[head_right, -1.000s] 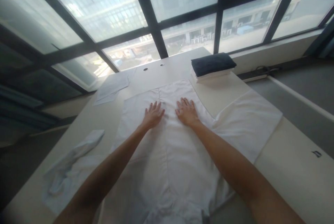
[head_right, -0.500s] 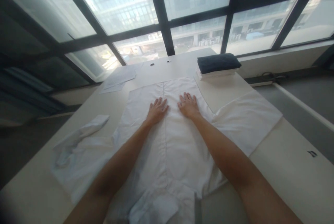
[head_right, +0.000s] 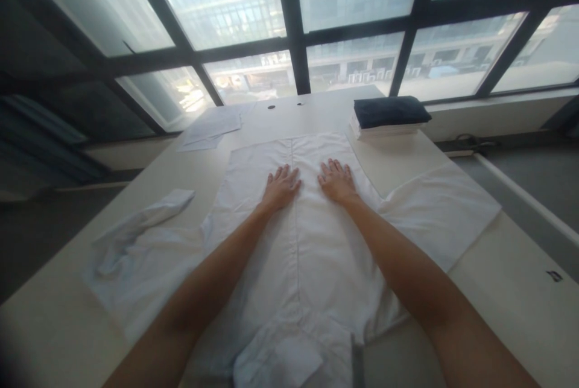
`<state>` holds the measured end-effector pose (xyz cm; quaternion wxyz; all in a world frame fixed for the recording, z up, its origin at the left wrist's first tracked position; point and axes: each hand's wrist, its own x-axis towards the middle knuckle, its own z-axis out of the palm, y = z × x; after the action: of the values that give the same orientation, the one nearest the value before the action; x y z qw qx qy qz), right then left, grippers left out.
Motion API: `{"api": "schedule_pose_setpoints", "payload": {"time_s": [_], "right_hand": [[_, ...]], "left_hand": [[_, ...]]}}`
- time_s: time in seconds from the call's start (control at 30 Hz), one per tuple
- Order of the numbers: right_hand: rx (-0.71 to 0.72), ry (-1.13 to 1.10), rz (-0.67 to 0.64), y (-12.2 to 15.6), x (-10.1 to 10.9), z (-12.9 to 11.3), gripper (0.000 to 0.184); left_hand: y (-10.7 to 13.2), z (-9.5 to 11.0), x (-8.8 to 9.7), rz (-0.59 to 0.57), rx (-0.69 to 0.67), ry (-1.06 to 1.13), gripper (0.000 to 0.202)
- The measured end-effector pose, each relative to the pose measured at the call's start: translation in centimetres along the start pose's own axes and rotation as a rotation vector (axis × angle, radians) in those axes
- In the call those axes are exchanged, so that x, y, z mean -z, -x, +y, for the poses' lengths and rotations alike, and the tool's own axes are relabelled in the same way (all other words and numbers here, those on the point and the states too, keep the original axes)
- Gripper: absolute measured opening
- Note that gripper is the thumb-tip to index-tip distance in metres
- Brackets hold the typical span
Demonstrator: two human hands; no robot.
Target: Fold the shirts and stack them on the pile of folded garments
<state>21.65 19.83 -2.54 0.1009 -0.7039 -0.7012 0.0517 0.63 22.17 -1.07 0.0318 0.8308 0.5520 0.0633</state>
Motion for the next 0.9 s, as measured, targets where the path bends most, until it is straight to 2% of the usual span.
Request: {"api": "schedule_pose_setpoints", "payload": {"time_s": [0.53, 0.63, 0.8, 0.9], "right_hand": [[0.011, 0.018, -0.002, -0.1, -0.2, 0.3, 0.061], [0.006, 0.012, -0.016, -0.5, 0.0, 1.4, 0.063], [-0.094, 0.045, -0.005, -1.1, 0.5, 4.2, 0.063], [-0.118, 0.053, 0.01, -1.1, 0.5, 4.8, 0.063]], "left_hand": [[-0.2, -0.2, -0.3, 0.01, -0.005, 0.013, 0.062], [-0.2, -0.2, -0.4, 0.015, -0.006, 0.015, 0.062], [-0.4, -0.3, -0.4, -0.004, -0.013, 0.03, 0.063], [-0.4, -0.2, -0.3, -0.008, -0.006, 0.032, 0.062]]}}
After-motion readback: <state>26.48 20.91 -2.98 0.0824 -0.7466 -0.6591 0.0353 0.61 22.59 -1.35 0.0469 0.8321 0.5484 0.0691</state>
